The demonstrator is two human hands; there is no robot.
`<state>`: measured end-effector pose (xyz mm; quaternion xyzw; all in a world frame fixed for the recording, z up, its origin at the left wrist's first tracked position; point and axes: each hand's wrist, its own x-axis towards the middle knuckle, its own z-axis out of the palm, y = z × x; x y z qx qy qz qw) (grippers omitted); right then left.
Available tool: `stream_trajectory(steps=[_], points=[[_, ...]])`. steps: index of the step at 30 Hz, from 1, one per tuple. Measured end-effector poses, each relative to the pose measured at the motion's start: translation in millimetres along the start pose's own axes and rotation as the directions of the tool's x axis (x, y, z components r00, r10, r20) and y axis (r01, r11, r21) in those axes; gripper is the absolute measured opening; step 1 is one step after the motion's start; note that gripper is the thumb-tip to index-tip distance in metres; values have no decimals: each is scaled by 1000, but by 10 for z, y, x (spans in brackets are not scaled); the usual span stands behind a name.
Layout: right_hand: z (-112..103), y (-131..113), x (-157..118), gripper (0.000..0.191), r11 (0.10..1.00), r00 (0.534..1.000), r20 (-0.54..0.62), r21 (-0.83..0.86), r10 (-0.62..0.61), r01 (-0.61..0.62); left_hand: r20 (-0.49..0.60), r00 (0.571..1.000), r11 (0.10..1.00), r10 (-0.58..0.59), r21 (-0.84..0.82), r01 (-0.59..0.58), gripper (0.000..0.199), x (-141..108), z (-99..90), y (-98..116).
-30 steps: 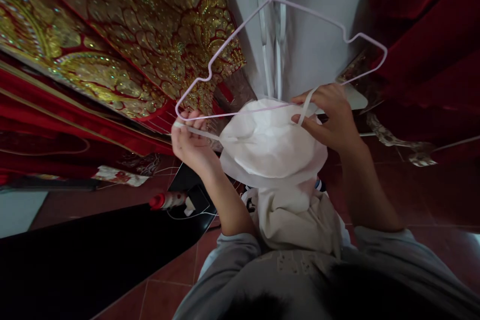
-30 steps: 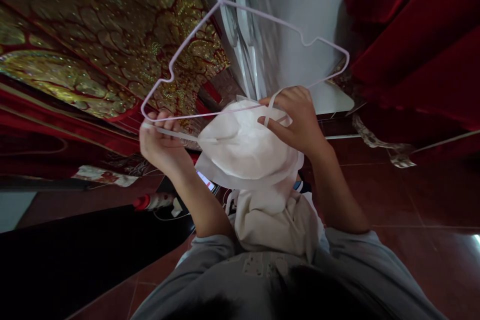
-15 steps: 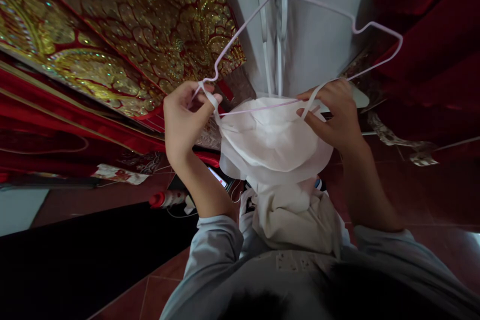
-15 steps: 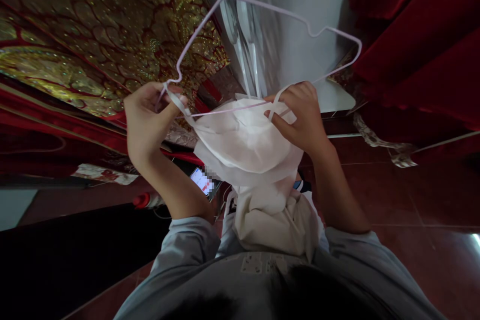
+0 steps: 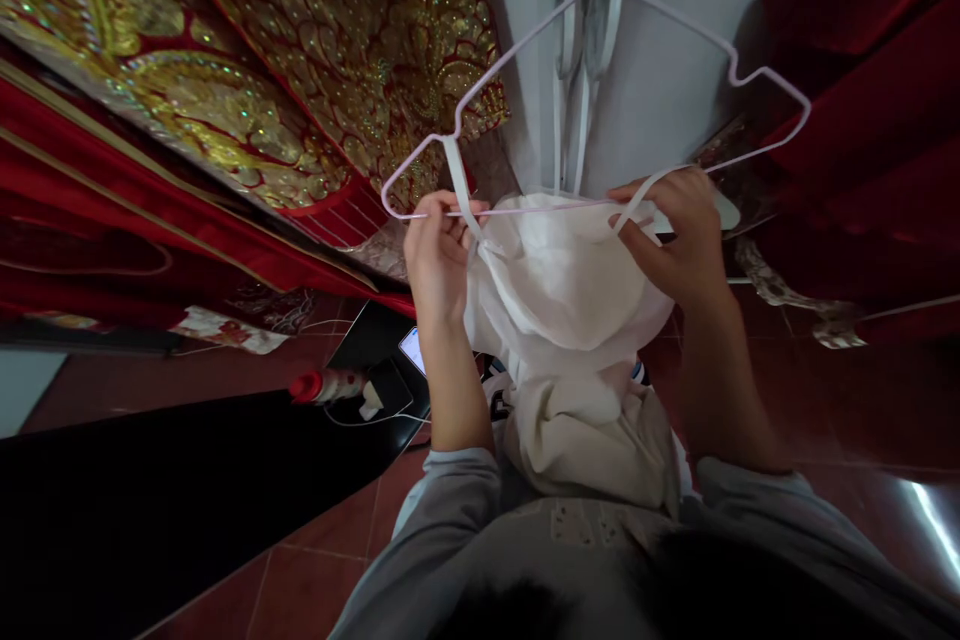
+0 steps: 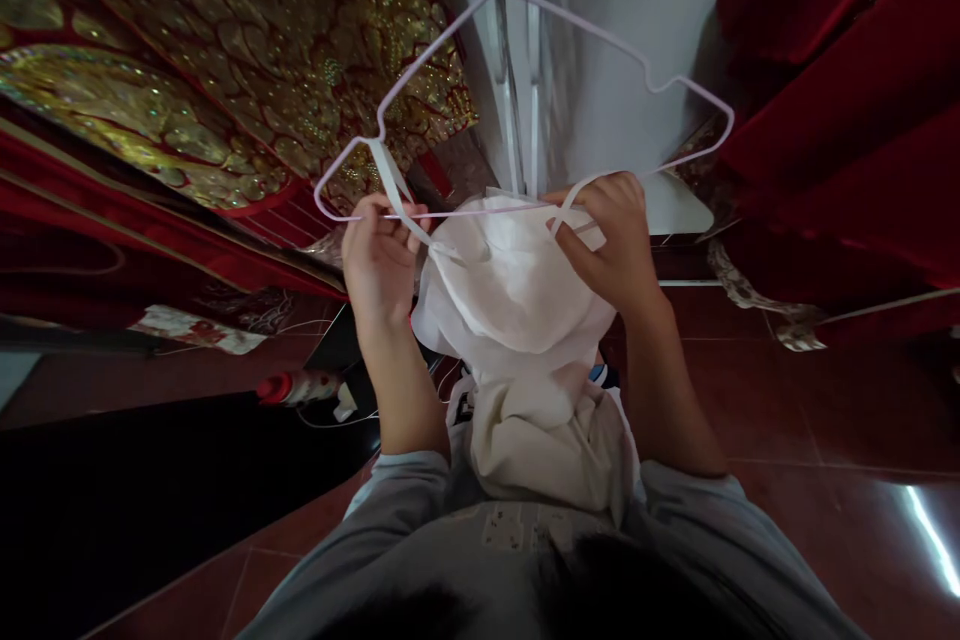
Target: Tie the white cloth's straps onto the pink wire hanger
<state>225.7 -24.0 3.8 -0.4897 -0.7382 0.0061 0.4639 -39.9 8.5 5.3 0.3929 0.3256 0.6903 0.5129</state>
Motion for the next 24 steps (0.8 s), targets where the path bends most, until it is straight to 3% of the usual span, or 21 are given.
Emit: stream_trajectory(steps=[2,4,5,7,8,9,11,13,16,17,18,20,22,23,24], points=[[-46,41,14,24,1000,997,-67,9,-22,22,-21,998,997,65,36,-64,32,-22,47,8],[-141,173,30,30,997,955,-294,56,-33,51,-41,991,990,124,65,-121,33,2,61,74],[-208,269,41,31,992,891,-453,99,-24,77,-43,988,986,152,71,-148,33,24,57,118],[-375,481,72,26,969,697,-715,207,53,139,-39,979,978,200,60,-197,30,68,44,203],[-464,572,94,28,959,681,-728,243,79,148,-32,976,976,213,47,-211,29,85,42,234],[-547,640,121,27,952,721,-680,290,133,98,-25,975,975,219,32,-218,27,95,45,254],[-671,682,199,29,928,853,-468,368,233,-52,-29,976,976,216,12,-216,25,101,69,255],[-721,604,307,36,918,930,-256,362,264,-161,-69,976,978,207,21,-206,25,94,106,215],[-696,373,480,47,967,979,-49,176,198,-186,-148,966,977,212,41,-208,24,84,140,129],[-674,291,519,47,981,985,-28,104,168,-164,-153,965,977,213,48,-208,22,82,137,106],[-647,213,538,47,990,990,-45,49,136,-134,-148,966,977,213,59,-206,21,81,127,88],[-573,81,508,49,999,981,-191,-6,37,-39,-123,971,976,204,98,-192,22,79,94,72],[-461,-13,394,44,994,917,-386,-56,-104,89,-97,978,975,185,143,-171,25,72,64,78],[-390,-48,315,40,987,886,-435,-69,-164,148,-89,980,974,177,156,-161,26,66,55,84],[-312,-74,232,37,979,883,-423,-63,-203,195,-85,982,975,168,163,-153,25,59,53,89]])
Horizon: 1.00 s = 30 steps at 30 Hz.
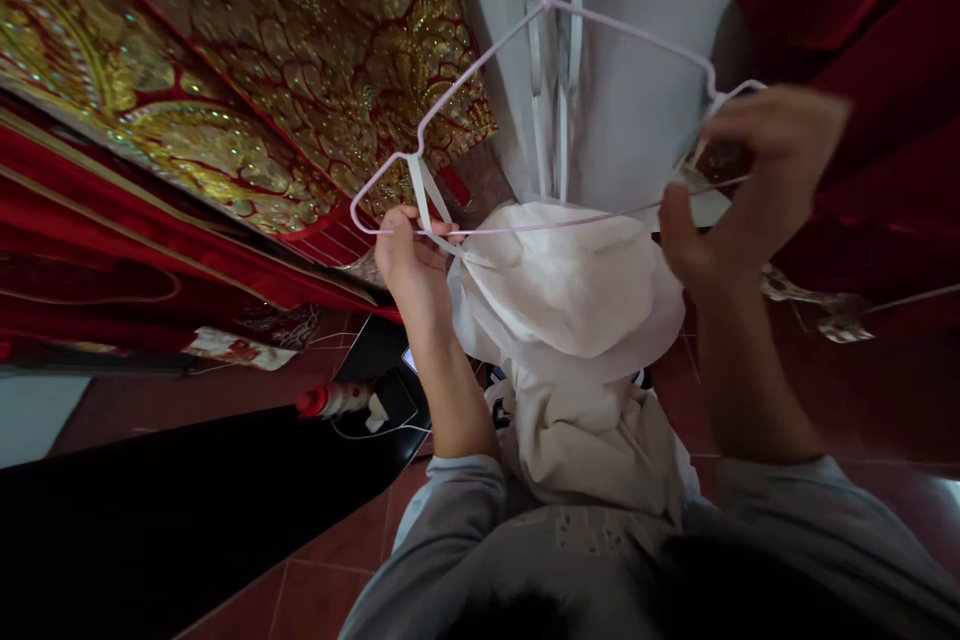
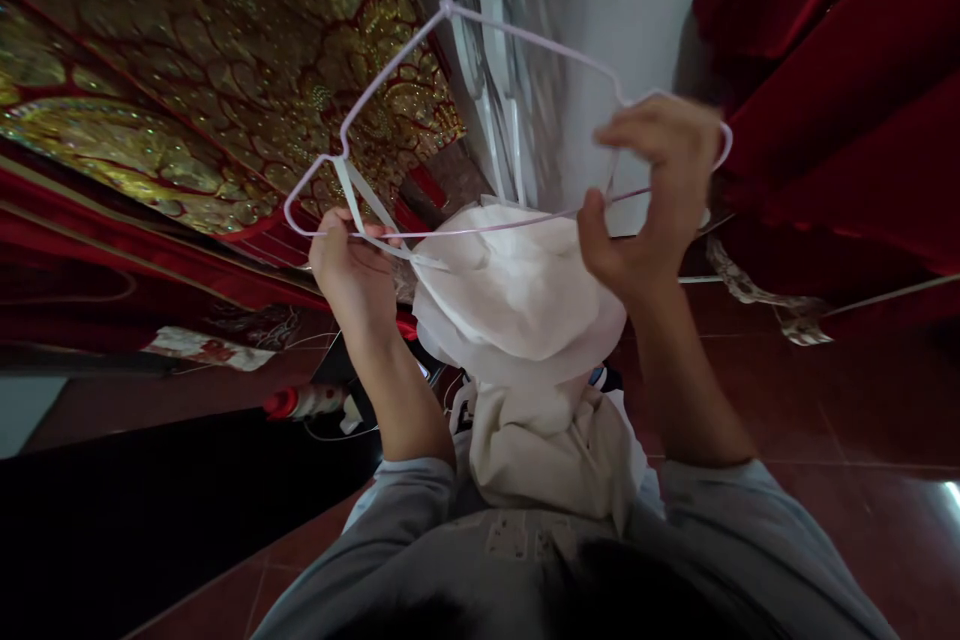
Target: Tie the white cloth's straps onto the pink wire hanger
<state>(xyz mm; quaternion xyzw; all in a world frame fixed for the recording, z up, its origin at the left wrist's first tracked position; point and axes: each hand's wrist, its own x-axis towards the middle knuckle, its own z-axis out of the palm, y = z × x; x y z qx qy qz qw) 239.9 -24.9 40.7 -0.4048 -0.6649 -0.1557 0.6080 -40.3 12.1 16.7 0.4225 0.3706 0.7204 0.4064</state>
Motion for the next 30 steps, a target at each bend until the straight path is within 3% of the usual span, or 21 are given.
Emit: stream_trajectory(steps=[2,4,6,10,13,15,18,21,26,30], points=[[80,-69,-200,34,996,980,199,89,-16,-1,-2,1000,1000,-8,3,8,25,-24,8,0],[154,-98,-348,30,988,897,442,136,5,-73,-5,1000,1000,-9,-8,9,25,-73,22,-25],[199,-90,-412,22,986,841,538,103,58,-134,16,1000,1000,-26,-8,26,25,-156,22,-65],[191,-42,-344,10,964,854,473,34,216,-262,166,983,983,-80,174,51,21,-375,-20,-39],[184,-42,-273,5,957,856,458,39,239,-287,246,965,961,-95,274,25,21,-471,-14,177],[199,-71,-263,7,960,864,448,42,230,-278,241,968,977,-71,211,20,22,-456,16,386],[231,-131,-284,8,963,882,416,51,221,-265,183,983,1000,-8,-3,8,25,-315,23,662],[251,-165,-309,7,962,893,396,74,212,-261,90,995,987,42,-161,-27,28,-116,-102,756],[270,-138,-328,6,961,913,354,103,204,-255,-145,989,988,34,-147,-56,45,38,-465,497],[293,-124,-350,7,959,912,351,104,212,-263,-306,950,993,-55,-116,20,32,-24,-567,186]])
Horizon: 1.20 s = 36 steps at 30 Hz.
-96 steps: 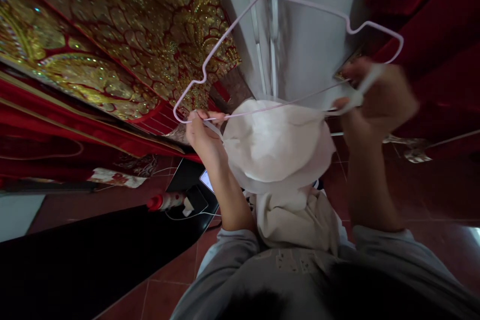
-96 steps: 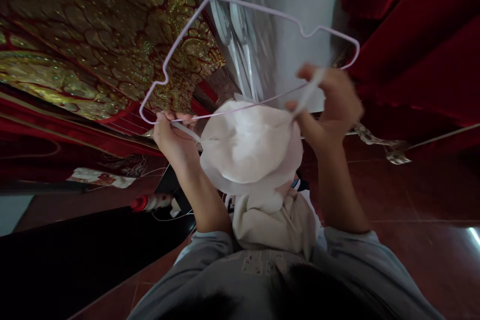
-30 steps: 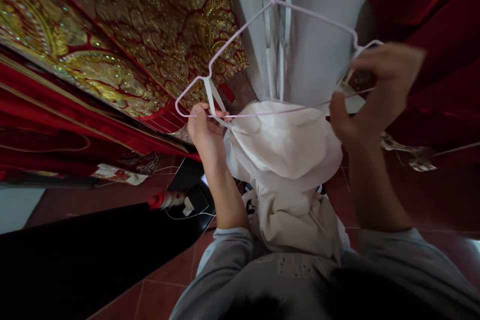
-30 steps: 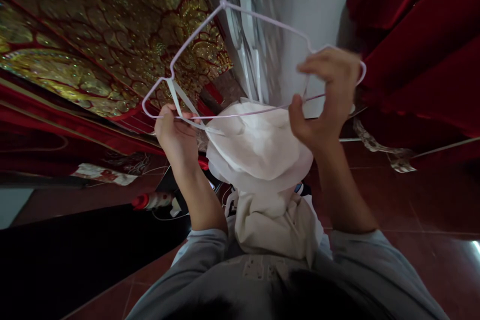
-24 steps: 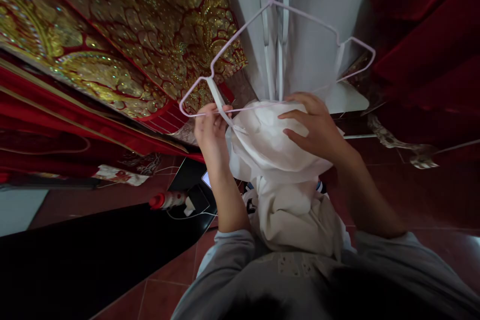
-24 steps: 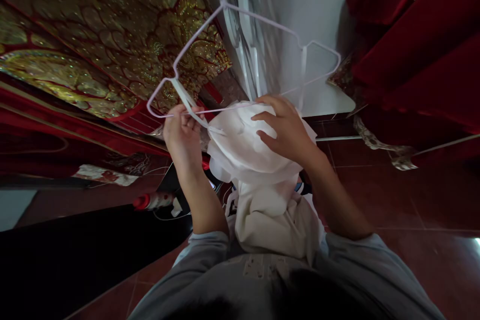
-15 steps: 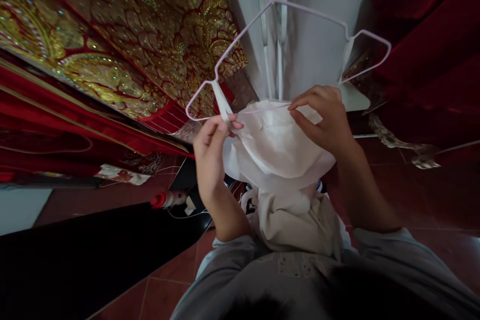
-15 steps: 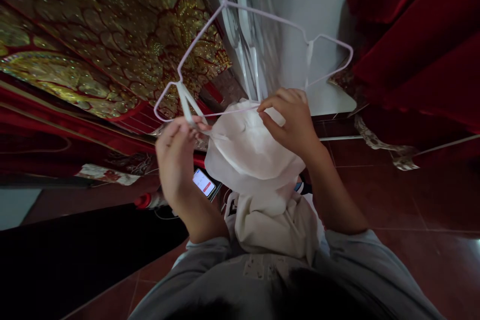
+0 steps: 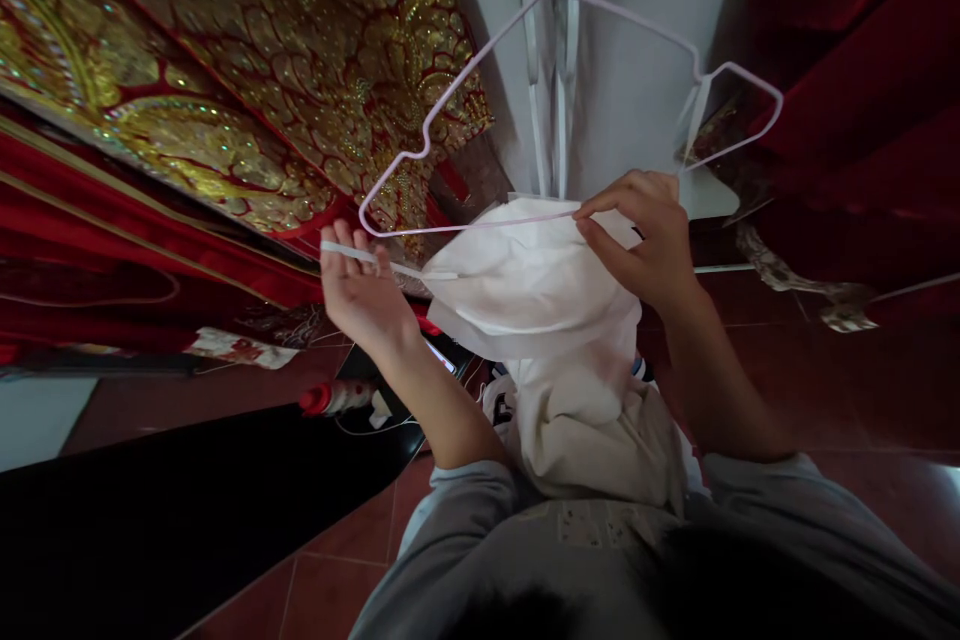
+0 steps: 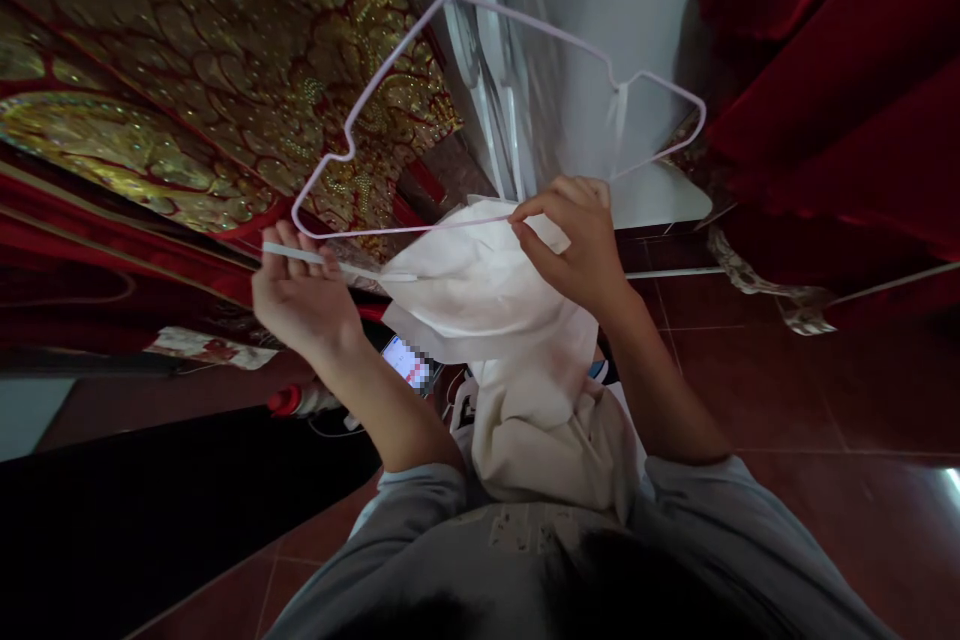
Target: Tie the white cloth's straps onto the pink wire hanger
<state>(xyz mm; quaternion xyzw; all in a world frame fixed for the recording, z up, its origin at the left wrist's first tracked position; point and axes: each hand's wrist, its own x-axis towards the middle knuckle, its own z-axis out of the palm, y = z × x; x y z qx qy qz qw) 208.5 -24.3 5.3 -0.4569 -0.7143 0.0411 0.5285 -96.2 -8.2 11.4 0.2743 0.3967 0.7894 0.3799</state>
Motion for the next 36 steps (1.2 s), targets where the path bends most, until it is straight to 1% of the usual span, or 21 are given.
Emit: stream_trajectory(steps=[2,6,8,10,12,13,14,16,18,20,22,23,25,27,28,31,32,33,34,35,36], points=[[20,-4,-9,10,1000,1000,7,-3,10,-10,-22,999,999,-35,18,36,27,-31,19,-109],[52,-36,-28,12,1000,1000,-12,-20,23,-23,11,998,998,-56,26,56,32,-72,160,-205],[60,-57,-34,8,1000,999,-31,-20,19,-20,-49,996,997,-79,-24,78,33,-100,220,-219],[61,-77,-35,6,1000,999,-42,-15,11,-12,-146,981,990,-129,-77,118,39,-144,245,-233],[59,-92,-30,5,1000,999,-45,-12,7,-8,-196,965,983,-175,-92,159,46,-195,247,-251],[58,-97,-24,5,1000,999,-42,-12,8,-8,-184,965,982,-184,-81,172,47,-217,249,-259],[56,-101,-17,5,1000,999,-39,-13,9,-10,-146,972,982,-186,-61,179,46,-232,257,-266],[51,-107,-3,5,1000,999,-30,-14,15,-15,-12,984,984,-177,-8,177,39,-233,302,-271],[46,-114,8,6,1000,999,-24,-14,25,-25,98,983,988,-157,21,156,36,-197,381,-259],[39,-125,11,8,999,999,-12,-9,31,-31,126,985,993,-120,1,121,35,-144,464,-237],[31,-137,10,9,1000,1000,1,4,29,-29,148,988,997,-45,-58,54,34,-114,522,-213],[26,-142,8,10,1000,1000,5,14,26,-26,178,984,996,-3,-92,20,33,-118,537,-204],[17,-144,8,9,999,1000,4,30,20,-20,277,959,990,54,-143,-14,29,-173,547,-196],[14,-142,12,8,999,1000,-6,33,18,-18,365,930,987,43,-160,17,24,-270,550,-194],[15,-142,16,8,999,1000,-10,32,17,-17,389,921,985,29,-167,40,22,-320,556,-194],[6,-130,30,6,999,1000,1,35,-2,2,400,916,971,42,-232,57,6,-413,596,-188],[-16,-112,36,5,999,1000,18,45,-23,22,398,915,966,59,-252,48,5,-419,615,-184],[-56,-80,44,4,997,998,29,53,-49,47,397,915,965,73,-261,36,8,-415,633,-178],[-118,-30,54,5,996,997,10,47,-80,79,393,916,966,80,-257,26,12,-403,650,-171],[-203,38,67,6,993,992,-51,21,-114,115,387,919,970,80,-243,18,14,-389,664,-164],[-309,122,84,11,989,977,-154,-28,-148,146,378,922,974,78,-226,10,16,-375,675,-157]])
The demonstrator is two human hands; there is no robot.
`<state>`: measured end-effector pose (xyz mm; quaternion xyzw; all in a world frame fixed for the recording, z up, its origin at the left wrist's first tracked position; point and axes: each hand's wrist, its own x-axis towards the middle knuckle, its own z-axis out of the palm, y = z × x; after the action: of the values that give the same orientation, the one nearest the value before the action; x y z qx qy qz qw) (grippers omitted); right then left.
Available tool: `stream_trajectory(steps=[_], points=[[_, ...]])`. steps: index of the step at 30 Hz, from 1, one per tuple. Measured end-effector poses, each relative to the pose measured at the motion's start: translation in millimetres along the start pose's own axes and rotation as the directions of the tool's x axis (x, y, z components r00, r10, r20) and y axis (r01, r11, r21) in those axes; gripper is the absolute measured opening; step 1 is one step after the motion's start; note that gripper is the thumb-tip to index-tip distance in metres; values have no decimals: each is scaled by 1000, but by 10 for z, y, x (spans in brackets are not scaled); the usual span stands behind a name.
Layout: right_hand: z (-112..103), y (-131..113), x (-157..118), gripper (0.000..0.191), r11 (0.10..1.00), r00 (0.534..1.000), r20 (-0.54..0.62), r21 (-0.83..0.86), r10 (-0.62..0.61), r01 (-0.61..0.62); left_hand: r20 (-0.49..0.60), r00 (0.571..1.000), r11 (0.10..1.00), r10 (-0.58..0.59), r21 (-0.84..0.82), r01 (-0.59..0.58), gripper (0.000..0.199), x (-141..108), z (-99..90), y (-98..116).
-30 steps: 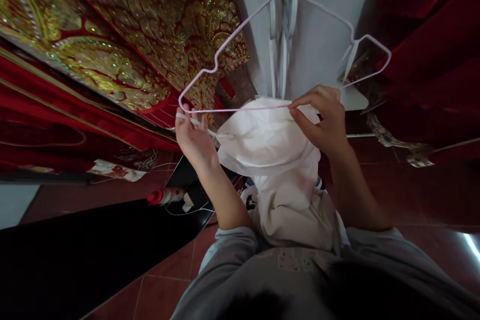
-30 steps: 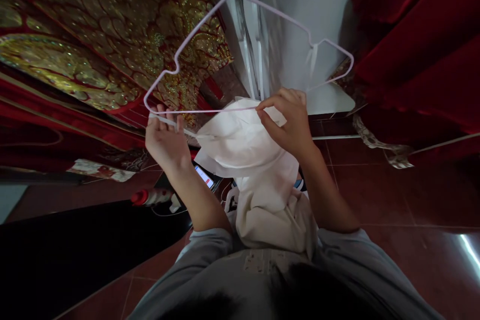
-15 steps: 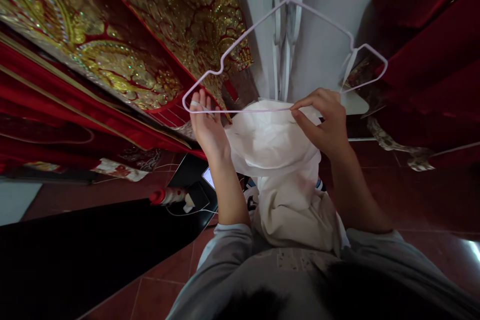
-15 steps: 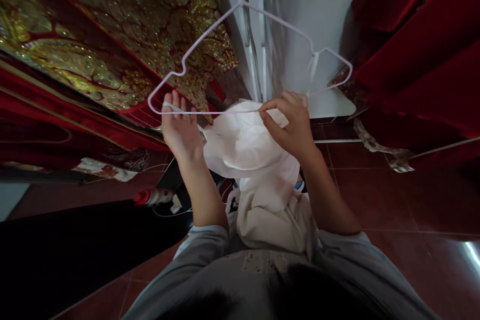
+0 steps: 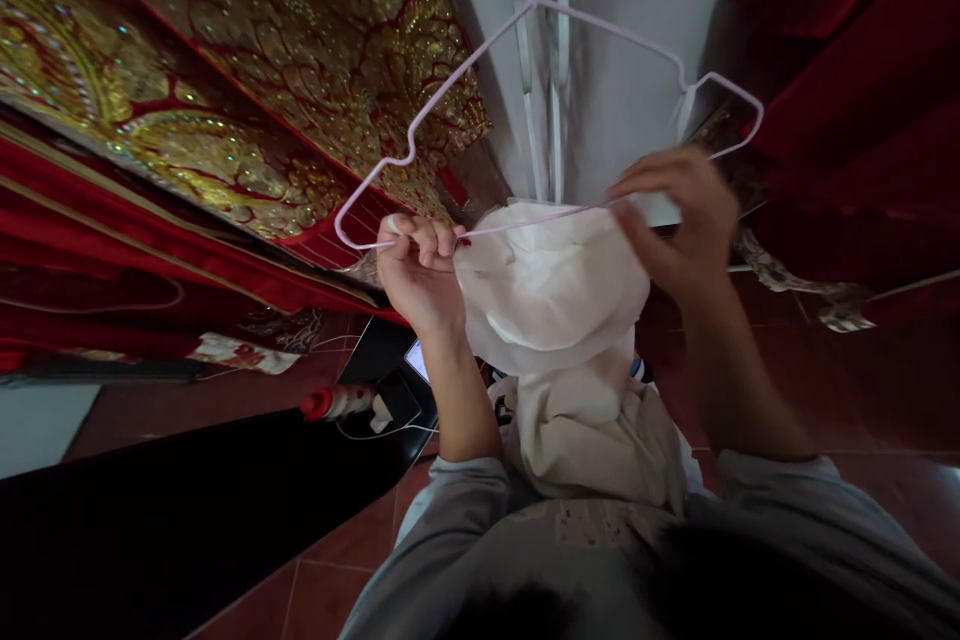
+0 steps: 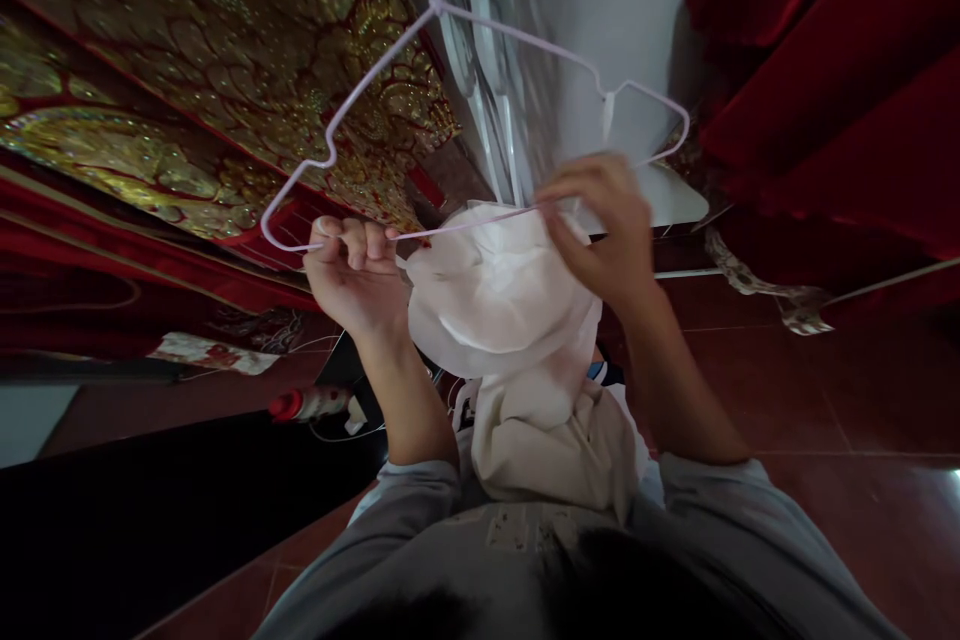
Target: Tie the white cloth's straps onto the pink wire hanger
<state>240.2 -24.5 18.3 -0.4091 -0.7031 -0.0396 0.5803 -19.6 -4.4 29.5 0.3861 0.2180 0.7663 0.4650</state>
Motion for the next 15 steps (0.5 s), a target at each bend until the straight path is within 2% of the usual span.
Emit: stream_trajectory(steps=[1,2,3,4,5,7,9,10,13,15], points=[[-115,99,27,17,998,990,-138,-64,-25,17,-10,1000,1000,-1,19,1,18,13,4,5],[-235,199,60,28,991,960,-279,-132,-38,0,-18,1000,999,-2,37,3,19,20,8,8],[-349,292,99,43,985,923,-385,-162,-9,-58,-26,1000,999,-7,51,9,21,22,11,8],[-447,371,142,55,975,904,-416,-135,103,-174,-31,999,998,-15,61,17,24,19,16,5],[-522,429,185,54,958,890,-395,-67,230,-277,-35,999,998,-23,65,25,26,13,21,0],[-585,488,257,44,864,837,-223,62,501,-500,-46,998,998,-32,53,34,27,-4,33,-19],[-548,495,290,35,779,776,-74,85,626,-621,-58,998,999,-36,27,38,24,-17,47,-36],[-508,493,289,38,765,763,-55,73,644,-640,-65,997,999,-40,16,41,22,-21,53,-41],[-360,496,232,46,764,749,-158,199,643,-614,-81,995,998,-65,6,66,22,-26,70,-33],[-251,499,174,49,716,696,-221,392,683,-578,-87,993,997,-81,10,82,23,-29,79,-18]])
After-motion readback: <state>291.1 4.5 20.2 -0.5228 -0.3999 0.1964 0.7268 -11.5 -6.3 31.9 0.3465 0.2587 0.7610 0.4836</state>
